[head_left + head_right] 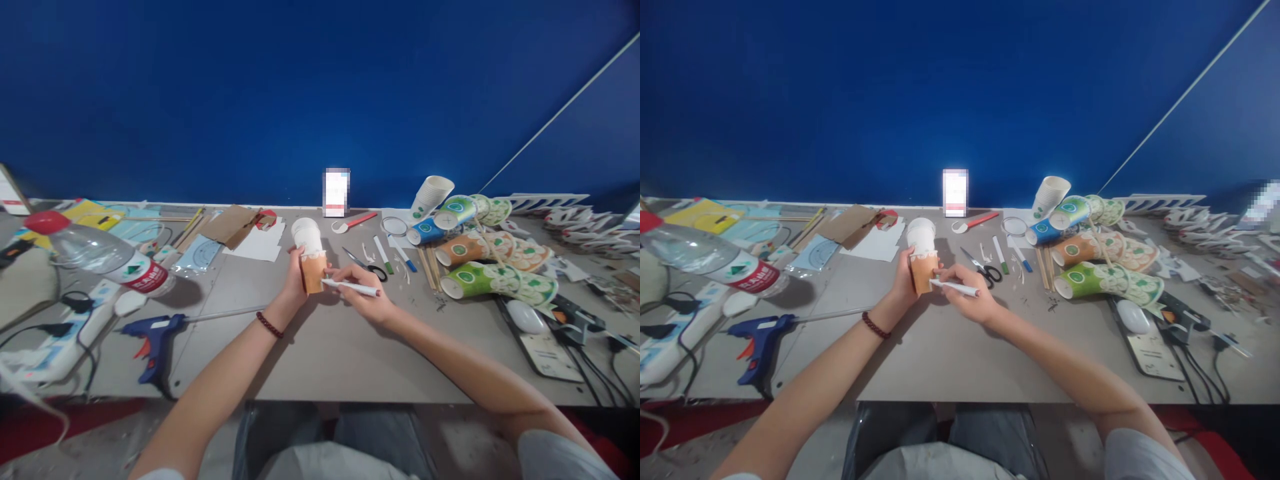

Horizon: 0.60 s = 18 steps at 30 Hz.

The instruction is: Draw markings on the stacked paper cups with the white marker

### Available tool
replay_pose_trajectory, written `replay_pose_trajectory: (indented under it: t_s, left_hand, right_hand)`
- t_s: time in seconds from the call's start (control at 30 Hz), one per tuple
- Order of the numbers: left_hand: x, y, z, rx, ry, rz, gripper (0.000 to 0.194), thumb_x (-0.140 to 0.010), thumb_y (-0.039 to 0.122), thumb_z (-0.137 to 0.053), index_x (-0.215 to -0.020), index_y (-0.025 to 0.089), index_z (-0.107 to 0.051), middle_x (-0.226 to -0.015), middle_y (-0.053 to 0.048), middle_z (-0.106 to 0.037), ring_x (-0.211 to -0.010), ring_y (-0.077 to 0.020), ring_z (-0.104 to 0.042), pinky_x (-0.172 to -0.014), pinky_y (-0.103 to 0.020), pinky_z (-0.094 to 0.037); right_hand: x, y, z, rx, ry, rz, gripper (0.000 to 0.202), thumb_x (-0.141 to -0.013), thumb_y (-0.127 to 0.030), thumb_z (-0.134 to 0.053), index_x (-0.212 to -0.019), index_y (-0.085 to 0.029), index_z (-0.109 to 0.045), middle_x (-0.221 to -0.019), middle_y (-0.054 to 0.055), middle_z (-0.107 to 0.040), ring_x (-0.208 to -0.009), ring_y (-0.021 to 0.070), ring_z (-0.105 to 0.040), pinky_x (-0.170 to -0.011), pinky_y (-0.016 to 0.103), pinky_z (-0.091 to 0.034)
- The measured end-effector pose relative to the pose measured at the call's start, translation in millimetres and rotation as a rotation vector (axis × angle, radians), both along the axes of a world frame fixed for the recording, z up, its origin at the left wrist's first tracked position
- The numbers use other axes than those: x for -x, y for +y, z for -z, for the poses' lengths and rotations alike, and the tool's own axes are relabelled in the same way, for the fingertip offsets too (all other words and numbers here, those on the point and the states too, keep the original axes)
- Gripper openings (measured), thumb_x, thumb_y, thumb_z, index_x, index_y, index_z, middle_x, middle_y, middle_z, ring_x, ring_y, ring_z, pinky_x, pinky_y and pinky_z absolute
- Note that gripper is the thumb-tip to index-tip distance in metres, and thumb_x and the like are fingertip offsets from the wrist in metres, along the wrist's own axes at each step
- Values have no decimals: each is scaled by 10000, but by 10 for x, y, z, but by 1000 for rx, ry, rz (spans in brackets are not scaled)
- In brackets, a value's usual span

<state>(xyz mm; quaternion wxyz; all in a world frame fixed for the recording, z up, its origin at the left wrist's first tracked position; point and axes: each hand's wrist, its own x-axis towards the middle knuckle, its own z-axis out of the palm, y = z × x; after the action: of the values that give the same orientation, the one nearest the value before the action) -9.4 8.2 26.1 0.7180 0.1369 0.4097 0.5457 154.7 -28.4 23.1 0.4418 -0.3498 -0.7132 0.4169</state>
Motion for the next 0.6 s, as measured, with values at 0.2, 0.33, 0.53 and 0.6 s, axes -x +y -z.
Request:
replay_pose_trajectory:
  t_s: [0.2,0.33,0.53,0.6]
  left_hand:
    - [-2,1,3,14,16,-18,421,-839,503,-471,-808,135,-672,-621,-69,-683,-539,-197,-646,-517,-289,-491]
    - [4,3,33,2,2,-13,422,-809,521,-512,-824,133,-678,-623,-71,-689,-542,-200,-646,-526,-296,-499]
    - [14,9,67,-20,0,0,435,-802,538,-517,-819,136,-684,-630,-70,-690,-545,-204,-650,-519,-296,-496]
    - [14,13,65,-19,-1,-1,435,-805,529,-512,-812,130,-686,-631,-76,-690,-556,-204,-655,-536,-297,-505]
  right_hand:
    - [-23,-16,-57,-39,-57,-98,60,-788,-184,-580,-745,-226,-588,-702,42,-690,-1248,355,-632,-903,432,-550]
    - [-25,-10,-38,-36,-49,-62,30,-799,-204,-572,-807,-224,-592,-730,49,-703,-1221,362,-649,-842,421,-563]
    - [-25,4,-35,-54,-58,-87,61,-777,-170,-568,-770,-229,-585,-742,46,-709,-1223,355,-649,-862,414,-558]
    - [-30,10,-44,-52,-45,-69,58,-785,-177,-569,-775,-229,-591,-761,49,-724,-1204,346,-664,-872,418,-559]
